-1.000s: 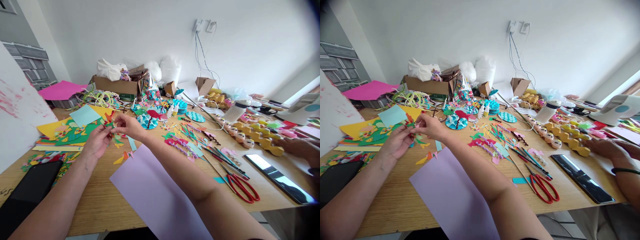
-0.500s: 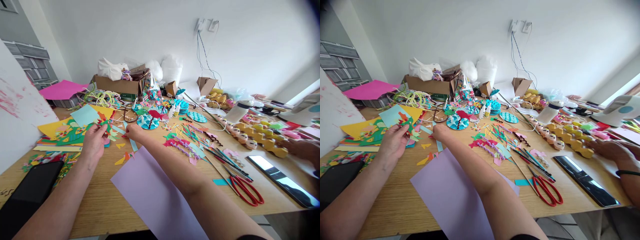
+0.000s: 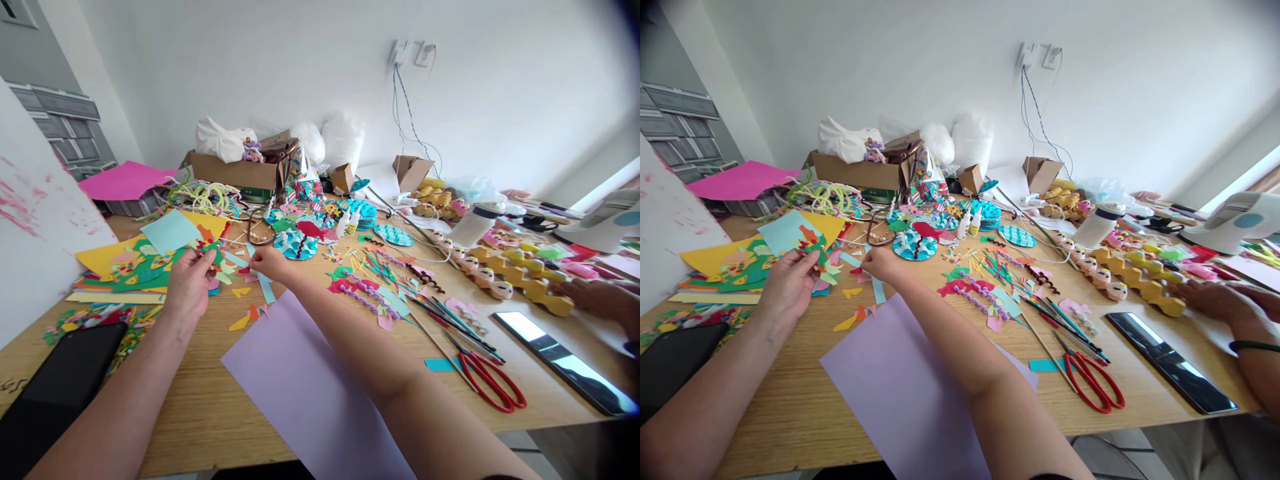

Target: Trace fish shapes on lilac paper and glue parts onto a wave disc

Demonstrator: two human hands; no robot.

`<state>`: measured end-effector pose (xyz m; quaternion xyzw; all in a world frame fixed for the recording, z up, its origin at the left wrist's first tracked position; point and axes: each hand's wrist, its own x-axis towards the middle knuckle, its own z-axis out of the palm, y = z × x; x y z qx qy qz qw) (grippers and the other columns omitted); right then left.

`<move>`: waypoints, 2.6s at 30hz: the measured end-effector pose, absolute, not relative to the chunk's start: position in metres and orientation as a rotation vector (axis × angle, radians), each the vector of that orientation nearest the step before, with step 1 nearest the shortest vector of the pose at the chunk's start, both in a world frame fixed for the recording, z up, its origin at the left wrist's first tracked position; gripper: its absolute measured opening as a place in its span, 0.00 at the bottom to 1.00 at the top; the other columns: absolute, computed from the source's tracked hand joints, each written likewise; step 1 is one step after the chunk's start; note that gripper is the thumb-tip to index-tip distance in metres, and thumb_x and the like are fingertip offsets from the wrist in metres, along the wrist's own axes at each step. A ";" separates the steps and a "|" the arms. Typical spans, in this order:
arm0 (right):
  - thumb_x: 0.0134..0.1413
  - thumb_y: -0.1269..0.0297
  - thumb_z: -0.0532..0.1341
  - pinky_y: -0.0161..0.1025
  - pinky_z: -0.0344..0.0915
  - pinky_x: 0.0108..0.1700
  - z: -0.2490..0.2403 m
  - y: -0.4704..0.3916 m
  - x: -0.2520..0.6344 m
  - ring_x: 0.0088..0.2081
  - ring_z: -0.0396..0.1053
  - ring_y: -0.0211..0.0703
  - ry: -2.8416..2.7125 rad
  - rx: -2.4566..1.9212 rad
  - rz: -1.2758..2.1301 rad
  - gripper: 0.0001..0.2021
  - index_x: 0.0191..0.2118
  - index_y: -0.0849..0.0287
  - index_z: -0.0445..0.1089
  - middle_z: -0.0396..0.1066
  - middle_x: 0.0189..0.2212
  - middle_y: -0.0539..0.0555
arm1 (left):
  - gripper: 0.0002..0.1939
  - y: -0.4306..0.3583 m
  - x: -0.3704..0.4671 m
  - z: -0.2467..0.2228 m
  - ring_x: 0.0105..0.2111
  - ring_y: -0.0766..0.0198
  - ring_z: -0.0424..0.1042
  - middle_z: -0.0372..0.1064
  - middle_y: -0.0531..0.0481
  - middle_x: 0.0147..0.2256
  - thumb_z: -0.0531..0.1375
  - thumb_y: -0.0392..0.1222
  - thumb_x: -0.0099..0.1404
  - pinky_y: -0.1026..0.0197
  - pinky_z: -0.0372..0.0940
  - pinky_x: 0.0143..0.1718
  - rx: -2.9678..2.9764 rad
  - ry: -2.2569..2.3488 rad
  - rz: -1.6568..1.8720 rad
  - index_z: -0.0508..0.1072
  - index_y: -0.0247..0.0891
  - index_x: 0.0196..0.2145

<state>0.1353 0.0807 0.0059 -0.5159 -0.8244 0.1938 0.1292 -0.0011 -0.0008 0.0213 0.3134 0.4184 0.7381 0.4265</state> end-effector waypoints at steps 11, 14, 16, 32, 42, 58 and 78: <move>0.45 0.65 0.63 0.31 0.58 0.29 0.005 0.079 0.135 0.35 0.70 0.43 -2.530 -1.547 0.494 0.07 0.32 0.58 0.76 0.75 0.33 0.54 | 0.11 0.001 -0.002 0.016 0.21 0.72 0.64 0.68 0.56 0.24 0.67 0.38 0.41 0.71 0.60 0.18 0.803 1.081 1.828 0.70 0.36 0.23; 0.45 0.66 0.62 0.32 0.59 0.31 0.002 0.079 0.132 0.38 0.70 0.45 -2.579 -1.554 0.437 0.08 0.34 0.58 0.75 0.75 0.36 0.55 | 0.11 0.001 -0.002 0.016 0.21 0.72 0.65 0.68 0.56 0.25 0.67 0.38 0.41 0.71 0.61 0.19 0.807 1.075 1.830 0.70 0.36 0.25; 0.47 0.67 0.61 0.32 0.59 0.32 0.001 0.079 0.133 0.40 0.70 0.45 -2.601 -1.539 0.402 0.09 0.37 0.58 0.74 0.74 0.38 0.55 | 0.10 0.001 -0.002 0.016 0.21 0.73 0.64 0.68 0.56 0.24 0.67 0.37 0.41 0.71 0.61 0.19 0.808 1.073 1.825 0.70 0.36 0.23; 0.44 0.63 0.65 0.35 0.62 0.32 0.021 0.075 0.120 0.40 0.72 0.49 -2.870 -1.456 0.323 0.10 0.35 0.60 0.76 0.75 0.38 0.59 | 0.12 0.002 -0.003 0.014 0.18 0.72 0.62 0.67 0.56 0.23 0.67 0.40 0.41 0.71 0.52 0.13 0.837 1.117 1.774 0.69 0.37 0.24; 0.47 0.66 0.63 0.32 0.61 0.32 0.034 0.065 0.129 0.40 0.71 0.46 -2.816 -1.410 0.414 0.09 0.36 0.63 0.74 0.74 0.38 0.59 | 0.15 0.000 -0.002 0.017 0.19 0.72 0.63 0.68 0.56 0.24 0.68 0.41 0.38 0.70 0.57 0.16 0.836 1.120 1.792 0.70 0.37 0.25; 0.44 0.61 0.66 0.39 0.65 0.37 0.031 0.044 0.114 0.44 0.70 0.52 -2.840 -1.558 0.522 0.17 0.41 0.61 0.73 0.72 0.43 0.60 | 0.12 0.003 -0.004 0.016 0.22 0.72 0.64 0.67 0.57 0.23 0.68 0.40 0.40 0.71 0.59 0.20 0.840 1.098 1.845 0.69 0.36 0.22; 0.44 0.68 0.65 0.28 0.56 0.27 0.023 0.057 0.147 0.26 0.64 0.31 -2.286 -1.297 0.855 0.06 0.30 0.62 0.68 0.68 0.25 0.46 | 0.12 0.005 -0.005 0.009 0.20 0.71 0.62 0.66 0.57 0.23 0.66 0.41 0.41 0.68 0.57 0.20 0.877 1.194 1.824 0.69 0.37 0.25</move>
